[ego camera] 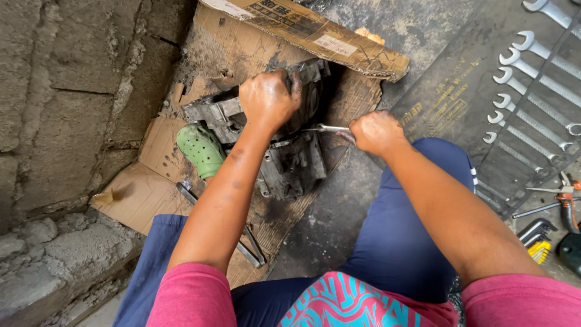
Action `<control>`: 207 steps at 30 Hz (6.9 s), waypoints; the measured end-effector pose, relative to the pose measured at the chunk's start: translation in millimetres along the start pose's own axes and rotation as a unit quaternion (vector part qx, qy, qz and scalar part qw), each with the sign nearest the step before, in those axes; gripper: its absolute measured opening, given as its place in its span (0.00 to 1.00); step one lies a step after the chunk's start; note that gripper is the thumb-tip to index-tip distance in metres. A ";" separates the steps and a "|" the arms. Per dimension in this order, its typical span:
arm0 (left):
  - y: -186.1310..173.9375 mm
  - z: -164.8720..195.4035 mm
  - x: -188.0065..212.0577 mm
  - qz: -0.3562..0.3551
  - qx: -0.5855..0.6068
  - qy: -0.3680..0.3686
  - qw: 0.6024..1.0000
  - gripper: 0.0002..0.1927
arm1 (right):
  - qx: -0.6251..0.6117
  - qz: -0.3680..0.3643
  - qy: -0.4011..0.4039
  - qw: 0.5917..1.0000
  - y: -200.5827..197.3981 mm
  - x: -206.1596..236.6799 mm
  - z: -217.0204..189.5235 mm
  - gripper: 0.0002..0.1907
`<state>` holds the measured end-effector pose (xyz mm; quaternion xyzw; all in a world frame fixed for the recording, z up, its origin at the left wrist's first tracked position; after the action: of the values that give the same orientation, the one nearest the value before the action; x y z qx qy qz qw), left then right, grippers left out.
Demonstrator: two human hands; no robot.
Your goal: The person uses a wrench to loosen and remove bolts from a disassembled engine casing. They repeatedly reposition the casing and apply torque to different bolts while sitting on the floor.
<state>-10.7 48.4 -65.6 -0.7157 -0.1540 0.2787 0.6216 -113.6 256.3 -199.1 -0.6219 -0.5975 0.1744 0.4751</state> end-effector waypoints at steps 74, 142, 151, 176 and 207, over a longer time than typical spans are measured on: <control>-17.3 -20.8 15.4 0.053 0.014 0.013 0.998 0.19 | -0.045 0.027 -0.023 0.998 -37.8 57.5 -34.1 0.16; 2.4 -7.6 -1.8 0.083 -0.021 0.036 0.996 0.17 | -0.002 -0.054 -0.030 0.998 -54.6 26.8 -60.8 0.12; 0.8 -4.2 -0.1 0.095 -0.023 0.049 0.994 0.15 | 0.004 -0.056 -0.023 0.998 -49.0 31.1 -55.6 0.12; -0.1 -5.7 3.5 0.089 -0.016 0.040 0.995 0.15 | -0.144 0.088 0.007 0.986 4.7 58.0 -67.5 0.13; 4.4 -12.5 -2.4 0.050 -0.016 0.042 0.998 0.19 | -0.121 -0.002 -0.037 0.992 -18.2 52.1 -66.0 0.15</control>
<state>-5.8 36.2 -68.5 -0.7436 -0.0958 0.2764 0.6013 -60.6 275.4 -134.1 -0.6667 -0.6326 0.1226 0.3746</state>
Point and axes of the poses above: each hand's wrist, its own x-axis away from the middle knuckle, its own y-axis out of the palm, z = x × y, the point moved 2 cm from there along -x, towards the middle knuckle, and after that the axes turned 10 degrees about -x, right-handed, at the moved point
